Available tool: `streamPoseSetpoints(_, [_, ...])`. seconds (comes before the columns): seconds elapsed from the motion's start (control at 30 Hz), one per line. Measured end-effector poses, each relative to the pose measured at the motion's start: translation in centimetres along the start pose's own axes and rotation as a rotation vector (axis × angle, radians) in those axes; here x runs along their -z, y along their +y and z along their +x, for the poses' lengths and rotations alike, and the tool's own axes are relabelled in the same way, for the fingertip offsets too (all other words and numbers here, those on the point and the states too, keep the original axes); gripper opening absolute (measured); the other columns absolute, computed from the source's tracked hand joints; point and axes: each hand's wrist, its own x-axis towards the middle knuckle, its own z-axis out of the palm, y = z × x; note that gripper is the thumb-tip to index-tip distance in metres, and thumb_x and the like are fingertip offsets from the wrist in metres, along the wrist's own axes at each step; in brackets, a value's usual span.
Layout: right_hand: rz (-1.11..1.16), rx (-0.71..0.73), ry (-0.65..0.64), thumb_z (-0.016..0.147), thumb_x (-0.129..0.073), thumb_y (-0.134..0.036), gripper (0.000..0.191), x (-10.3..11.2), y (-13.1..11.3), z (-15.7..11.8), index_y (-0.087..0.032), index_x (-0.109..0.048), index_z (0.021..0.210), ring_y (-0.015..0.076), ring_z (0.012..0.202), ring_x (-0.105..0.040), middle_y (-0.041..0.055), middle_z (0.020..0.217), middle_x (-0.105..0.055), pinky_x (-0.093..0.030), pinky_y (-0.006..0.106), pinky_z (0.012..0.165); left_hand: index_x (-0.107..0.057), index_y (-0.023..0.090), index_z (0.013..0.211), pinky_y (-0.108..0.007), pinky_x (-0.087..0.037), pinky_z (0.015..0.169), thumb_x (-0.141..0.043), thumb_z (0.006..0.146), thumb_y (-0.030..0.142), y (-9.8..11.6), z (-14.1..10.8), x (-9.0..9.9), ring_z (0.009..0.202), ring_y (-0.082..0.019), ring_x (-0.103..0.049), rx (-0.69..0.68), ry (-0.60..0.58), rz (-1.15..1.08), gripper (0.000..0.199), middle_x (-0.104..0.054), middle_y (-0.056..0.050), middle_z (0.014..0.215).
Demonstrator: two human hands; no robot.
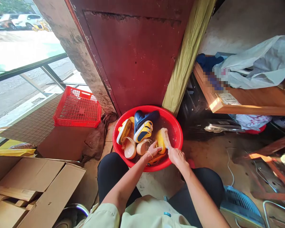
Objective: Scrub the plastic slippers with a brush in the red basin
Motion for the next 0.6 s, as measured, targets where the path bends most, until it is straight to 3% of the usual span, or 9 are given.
streamPoseSetpoints(0.13, [-0.056,0.039,0.017,0.1,-0.037,-0.027,0.044,-1.9,1.2,-2.3,-0.022,-0.056,0.139,0.0293,0.101,-0.071,0.017,0.105,-0.075,-0.051,0.037,0.084,-0.062,0.014,0.129,-0.042,-0.041,0.109,-0.072,0.077,0.035,1.4,0.0,-0.6,0.129,-0.034,-0.055,-0.108,-0.013,0.453,0.057,-0.061,-0.02,0.135])
streamPoseSetpoints(0.23, [-0.039,-0.033,0.025,0.1,-0.038,-0.028,0.044,-1.6,2.1,-2.2,-0.023,-0.056,0.14,0.0302,0.101,-0.071,0.0168,0.104,-0.075,-0.051,0.038,0.083,-0.068,0.017,0.118,-0.042,-0.045,0.103,-0.062,0.087,0.033,3.5,0.0,0.7,0.115,-0.031,-0.063,-0.227,-0.048,0.655,0.036,-0.067,-0.018,0.123])
streamPoseSetpoints(0.3, [0.02,-0.054,0.043,0.1,-0.039,-0.029,0.047,-1.3,2.4,-1.7,-0.024,-0.052,0.144,0.0301,0.099,-0.072,0.0162,0.102,-0.076,-0.051,0.038,0.082,-0.064,0.02,0.124,-0.041,-0.043,0.105,-0.054,0.092,0.03,4.9,0.0,3.0,0.119,-0.028,-0.06,-0.301,0.029,0.691,0.035,-0.064,-0.014,0.129])
streamPoseSetpoints(0.37, [0.136,-0.017,0.074,0.1,-0.037,-0.028,0.049,-1.4,2.2,-1.6,-0.024,-0.049,0.147,0.0283,0.097,-0.073,0.0151,0.102,-0.077,-0.051,0.036,0.082,-0.055,0.022,0.135,-0.042,-0.039,0.109,-0.054,0.092,0.029,5.8,0.3,6.2,0.127,-0.029,-0.052,-0.391,0.263,0.81,0.044,-0.057,-0.014,0.138])
streamPoseSetpoints(0.43, [0.297,0.078,0.109,0.1,-0.036,-0.029,0.049,-2.0,1.4,-2.1,-0.024,-0.05,0.147,0.0255,0.099,-0.072,0.0131,0.107,-0.076,-0.051,0.032,0.082,-0.053,0.019,0.135,-0.047,-0.039,0.107,-0.062,0.086,0.029,6.1,0.7,9.3,0.128,-0.033,-0.05,-0.309,0.446,0.946,0.051,-0.054,-0.017,0.139])
streamPoseSetpoints(0.53, [0.507,0.23,0.135,0.098,-0.038,-0.033,0.047,-3.4,-0.4,-3.4,-0.026,-0.058,0.14,0.0229,0.106,-0.07,0.0087,0.119,-0.074,-0.052,0.029,0.085,-0.059,0.021,0.123,-0.043,-0.046,0.095,-0.063,0.085,0.029,5.6,1.7,12.3,0.112,-0.031,-0.059,-0.127,0.439,0.979,0.039,-0.062,-0.014,0.119])
streamPoseSetpoints(0.6, [0.579,0.264,0.143,0.097,-0.042,-0.036,0.044,-3.9,-1.8,-4.0,-0.029,-0.063,0.135,0.0216,0.106,-0.069,0.0054,0.121,-0.073,-0.052,0.028,0.087,-0.06,0.023,0.117,-0.038,-0.048,0.091,-0.059,0.087,0.031,5.0,2.3,12.7,0.104,-0.027,-0.062,-0.135,0.441,0.9,0.03,-0.064,-0.01,0.109])
